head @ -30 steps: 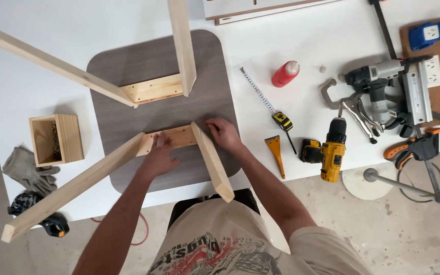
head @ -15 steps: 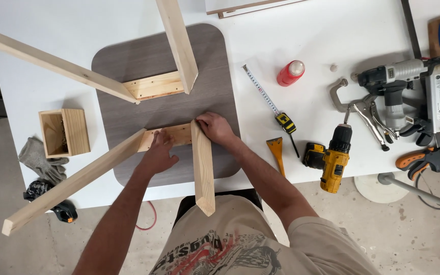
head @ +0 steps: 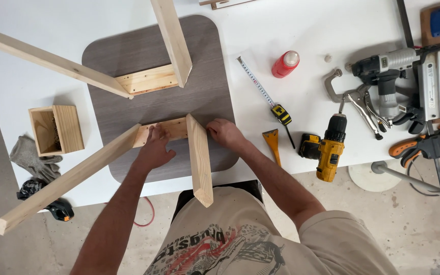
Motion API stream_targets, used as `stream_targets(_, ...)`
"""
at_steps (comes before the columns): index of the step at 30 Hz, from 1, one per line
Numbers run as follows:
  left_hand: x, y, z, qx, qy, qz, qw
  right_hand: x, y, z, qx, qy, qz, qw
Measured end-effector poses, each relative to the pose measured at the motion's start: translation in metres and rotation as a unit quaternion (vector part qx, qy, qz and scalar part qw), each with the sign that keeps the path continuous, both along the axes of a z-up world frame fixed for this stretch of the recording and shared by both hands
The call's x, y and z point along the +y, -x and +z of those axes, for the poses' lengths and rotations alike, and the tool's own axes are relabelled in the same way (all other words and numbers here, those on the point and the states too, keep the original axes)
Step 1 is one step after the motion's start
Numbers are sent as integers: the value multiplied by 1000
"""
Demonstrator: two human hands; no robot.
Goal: Assembling a wooden furniture piece by measuring, applying glue, and drilling screws into the frame.
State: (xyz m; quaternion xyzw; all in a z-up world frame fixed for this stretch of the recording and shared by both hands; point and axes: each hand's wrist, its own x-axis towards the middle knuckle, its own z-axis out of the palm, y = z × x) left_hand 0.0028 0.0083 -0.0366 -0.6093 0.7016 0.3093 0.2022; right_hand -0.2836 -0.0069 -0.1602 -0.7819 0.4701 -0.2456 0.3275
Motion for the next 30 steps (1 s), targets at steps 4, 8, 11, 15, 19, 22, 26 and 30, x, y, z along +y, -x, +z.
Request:
stream_targets(4, 5, -8, -17, -8, 8, -13, 1000, 1, 0, 1, -2, -3, -3, 1000)
stream_targets(8, 4, -7, -20, -28, 20, -29, 999, 9, 9, 22, -46, -36, -85, 995)
stream_targets(11, 0, -1, -8, -59, 36, -44, 997, 20, 31, 25, -90, -54, -242, 965)
stream_targets(15, 3, 2, 7, -80, 69, -62, 992, 29, 66, 31, -19, 8, -355, 935)
stream_targets(19, 1, -29, -57, -88, 109, -88, 986, 11, 87, -2, 122, 146, -324, 927)
stream_targets(22, 0, -49, -93, -46, 189, -97, 976, 6, 88, -11, 183, 271, -305, 894)
stream_targets(26, -2, -51, -99, 24, 301, -119, 946, 29, 78, 27, 224, 238, -337, 883)
stream_targets(30, -14, -54, -103, 70, 336, -139, 929, 75, 68, 57, 194, 231, -284, 910)
